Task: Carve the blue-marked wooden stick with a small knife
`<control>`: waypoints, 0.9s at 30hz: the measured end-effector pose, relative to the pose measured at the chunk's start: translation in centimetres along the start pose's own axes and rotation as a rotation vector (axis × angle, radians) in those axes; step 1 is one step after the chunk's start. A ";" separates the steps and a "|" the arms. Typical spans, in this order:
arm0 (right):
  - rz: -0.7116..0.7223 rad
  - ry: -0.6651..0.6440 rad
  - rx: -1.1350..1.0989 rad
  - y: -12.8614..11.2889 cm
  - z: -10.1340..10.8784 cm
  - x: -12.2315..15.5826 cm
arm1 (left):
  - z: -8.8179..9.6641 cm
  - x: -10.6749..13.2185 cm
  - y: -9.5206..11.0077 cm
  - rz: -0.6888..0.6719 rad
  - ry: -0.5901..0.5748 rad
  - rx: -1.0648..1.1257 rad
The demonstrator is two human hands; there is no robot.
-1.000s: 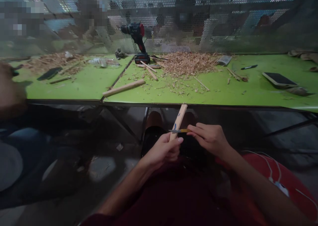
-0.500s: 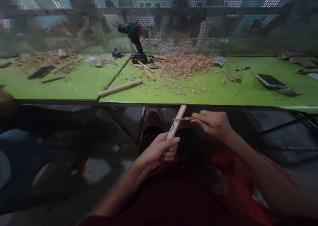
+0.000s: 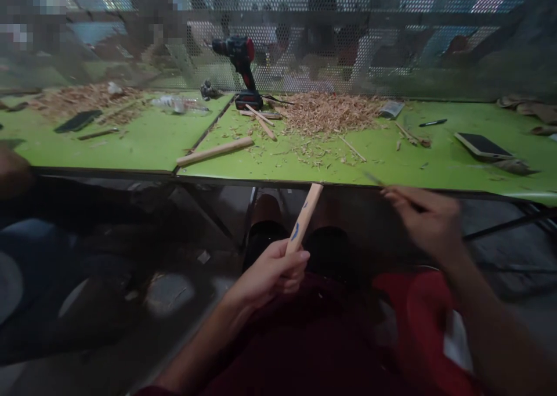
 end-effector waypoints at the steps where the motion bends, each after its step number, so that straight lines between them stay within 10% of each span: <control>1: 0.051 -0.068 -0.045 -1.6 -1.1 0.7 | -0.1 -0.2 0.0 0.001 -0.008 -0.008; 6: 0.254 -0.318 -0.031 -6.8 -5.4 2.2 | -0.4 -0.7 -0.1 0.004 0.030 -0.067; 14: 0.252 -0.255 0.166 -4.4 -3.8 0.7 | -0.3 -0.4 -1.1 -0.041 0.180 -0.280; 27: 0.433 -0.228 0.249 -6.8 -4.4 2.0 | -0.2 -0.8 -0.4 -0.131 0.295 -0.519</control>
Point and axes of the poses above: each hand's wrist, its own x-axis away from the middle knuckle, its own z-axis out of the back of the hand, y = z × x, the point moved 2 cm from there along -x, towards the middle knuckle, and after that the axes turned 9 degrees about -y, right-handed, at the moved point
